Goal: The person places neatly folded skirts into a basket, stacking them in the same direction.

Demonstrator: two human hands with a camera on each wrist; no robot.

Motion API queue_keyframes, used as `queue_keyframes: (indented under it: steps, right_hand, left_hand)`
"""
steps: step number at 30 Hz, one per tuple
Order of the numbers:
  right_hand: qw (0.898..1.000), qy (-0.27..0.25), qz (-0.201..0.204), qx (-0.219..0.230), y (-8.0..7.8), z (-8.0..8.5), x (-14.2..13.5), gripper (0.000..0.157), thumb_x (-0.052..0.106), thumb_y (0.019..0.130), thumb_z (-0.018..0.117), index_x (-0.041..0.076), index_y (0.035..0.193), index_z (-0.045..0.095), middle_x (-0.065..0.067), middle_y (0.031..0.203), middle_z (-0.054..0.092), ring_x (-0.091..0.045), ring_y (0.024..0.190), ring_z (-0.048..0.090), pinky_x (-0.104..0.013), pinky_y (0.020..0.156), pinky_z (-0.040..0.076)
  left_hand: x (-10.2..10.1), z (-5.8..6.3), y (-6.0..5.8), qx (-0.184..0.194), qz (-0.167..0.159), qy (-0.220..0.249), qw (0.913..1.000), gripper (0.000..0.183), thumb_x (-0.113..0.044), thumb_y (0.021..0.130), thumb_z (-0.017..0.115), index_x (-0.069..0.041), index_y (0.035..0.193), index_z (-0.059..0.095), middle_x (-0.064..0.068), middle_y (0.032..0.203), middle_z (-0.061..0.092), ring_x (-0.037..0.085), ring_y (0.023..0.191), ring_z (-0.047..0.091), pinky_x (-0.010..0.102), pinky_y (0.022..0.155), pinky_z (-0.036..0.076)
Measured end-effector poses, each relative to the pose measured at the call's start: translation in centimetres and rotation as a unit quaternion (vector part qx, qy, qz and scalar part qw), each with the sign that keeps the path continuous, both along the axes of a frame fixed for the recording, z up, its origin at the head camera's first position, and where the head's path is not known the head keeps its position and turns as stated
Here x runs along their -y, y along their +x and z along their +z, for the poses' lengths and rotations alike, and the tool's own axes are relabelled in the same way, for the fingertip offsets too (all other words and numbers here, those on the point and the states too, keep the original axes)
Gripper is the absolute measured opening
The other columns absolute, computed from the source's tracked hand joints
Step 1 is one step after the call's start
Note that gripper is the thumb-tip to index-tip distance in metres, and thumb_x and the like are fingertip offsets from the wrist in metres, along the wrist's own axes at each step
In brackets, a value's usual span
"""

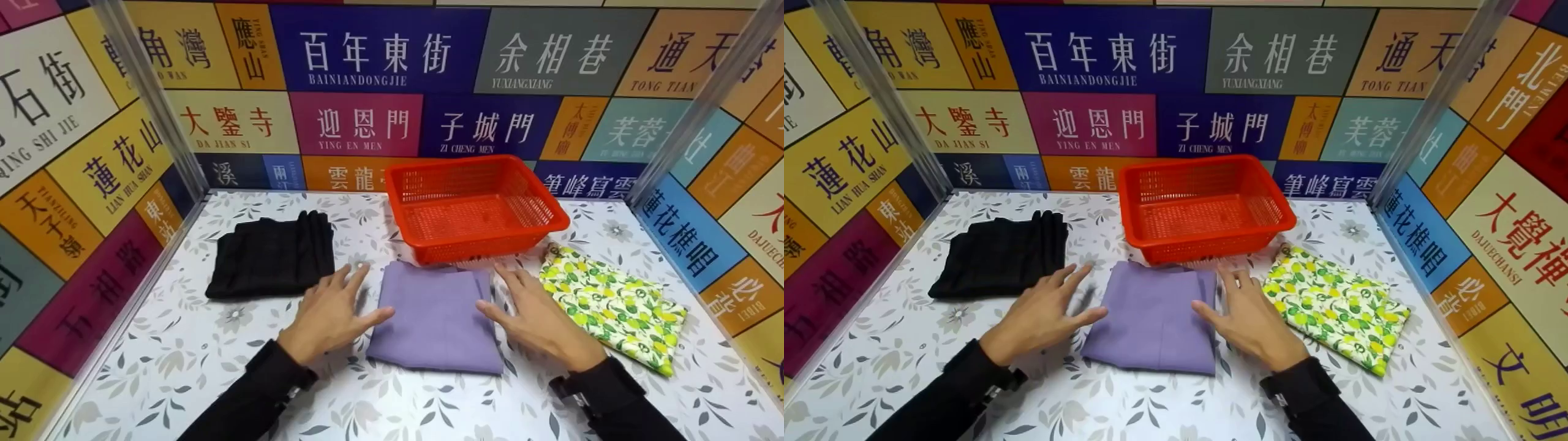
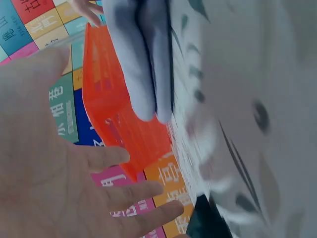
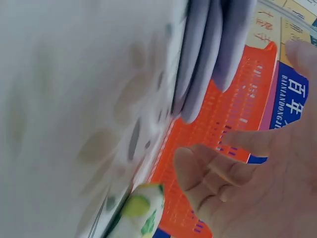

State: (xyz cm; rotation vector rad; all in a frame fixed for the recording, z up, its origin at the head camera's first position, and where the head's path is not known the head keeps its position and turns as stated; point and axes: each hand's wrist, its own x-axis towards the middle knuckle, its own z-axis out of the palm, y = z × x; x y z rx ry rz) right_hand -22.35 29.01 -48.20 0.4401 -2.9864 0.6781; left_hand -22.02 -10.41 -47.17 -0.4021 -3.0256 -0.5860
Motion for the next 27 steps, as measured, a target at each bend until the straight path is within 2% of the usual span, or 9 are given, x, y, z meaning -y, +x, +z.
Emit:
queue_keyframes:
  steps: [3,7,10,14,17,19,27]
  right_hand:
    - [1.0,-0.002,-0.013,0.023,0.2,0.0,0.7,0.105,0.08,0.096,0.054,0.007,0.169,0.029,-0.029,0.16,0.044,-0.047,0.144,0.05,-0.069,0.116,0.043]
    - [0.998,-0.01,-0.027,0.054,0.4,0.1,1.7,0.108,0.079,0.096,0.056,0.001,0.167,0.03,-0.026,0.139,0.059,-0.039,0.124,0.064,-0.061,0.106,0.054]
    - [0.997,-0.022,-0.037,0.067,0.3,0.3,2.3,0.108,0.076,0.096,0.059,-0.001,0.166,0.031,-0.024,0.135,0.064,-0.036,0.124,0.064,-0.058,0.106,0.054]
    - [0.996,-0.025,-0.045,0.068,0.0,0.5,3.0,0.102,0.072,0.097,0.063,-0.004,0.16,0.04,-0.023,0.13,0.067,-0.033,0.12,0.065,-0.055,0.102,0.055]
    - [0.996,-0.027,-0.047,0.073,-0.1,0.8,3.4,0.097,0.069,0.097,0.065,-0.006,0.155,0.046,-0.023,0.126,0.068,-0.029,0.108,0.067,-0.052,0.093,0.057]
    - [0.995,-0.03,-0.05,0.082,-0.3,0.9,3.6,0.098,0.068,0.097,0.066,-0.008,0.154,0.045,-0.027,0.129,0.068,-0.029,0.106,0.069,-0.051,0.091,0.059]
    - [0.988,-0.067,-0.064,0.119,-0.6,1.0,4.1,0.097,0.061,0.097,0.071,-0.009,0.156,0.04,-0.033,0.13,0.068,-0.026,0.094,0.073,-0.037,0.074,0.061]
  left_hand:
    - [-1.2,0.0,0.0,0.001,0.006,0.012,0.9999,0.109,-0.095,0.085,0.051,-0.033,0.171,0.027,0.013,0.171,0.039,0.044,0.144,0.051,0.063,0.116,0.044]
    - [-2.6,0.0,-0.1,0.013,0.017,0.022,0.9995,0.11,-0.094,0.084,0.053,-0.028,0.17,0.031,0.02,0.163,0.048,0.044,0.136,0.057,0.06,0.108,0.052]
    - [-3.5,0.0,-0.1,0.016,0.019,0.019,0.9995,0.111,-0.094,0.084,0.053,-0.026,0.169,0.032,0.023,0.157,0.053,0.044,0.129,0.061,0.058,0.102,0.055]
    - [-4.4,0.0,-0.1,0.016,0.024,0.009,0.9996,0.111,-0.094,0.084,0.053,-0.024,0.169,0.034,0.024,0.148,0.058,0.042,0.121,0.063,0.055,0.094,0.058]
    - [-4.8,0.0,-0.1,0.026,0.035,0.004,0.9991,0.112,-0.094,0.084,0.053,-0.024,0.169,0.033,0.025,0.148,0.057,0.041,0.122,0.063,0.055,0.09,0.059]
    - [-5.1,-0.1,-0.2,0.029,0.039,0.005,0.9988,0.111,-0.093,0.085,0.054,-0.024,0.169,0.032,0.026,0.149,0.056,0.041,0.123,0.063,0.055,0.088,0.06]
    - [-5.9,-0.3,-0.6,0.045,0.039,0.034,0.9976,0.103,-0.082,0.09,0.061,-0.02,0.168,0.035,0.028,0.152,0.054,0.043,0.13,0.061,0.058,0.098,0.058]
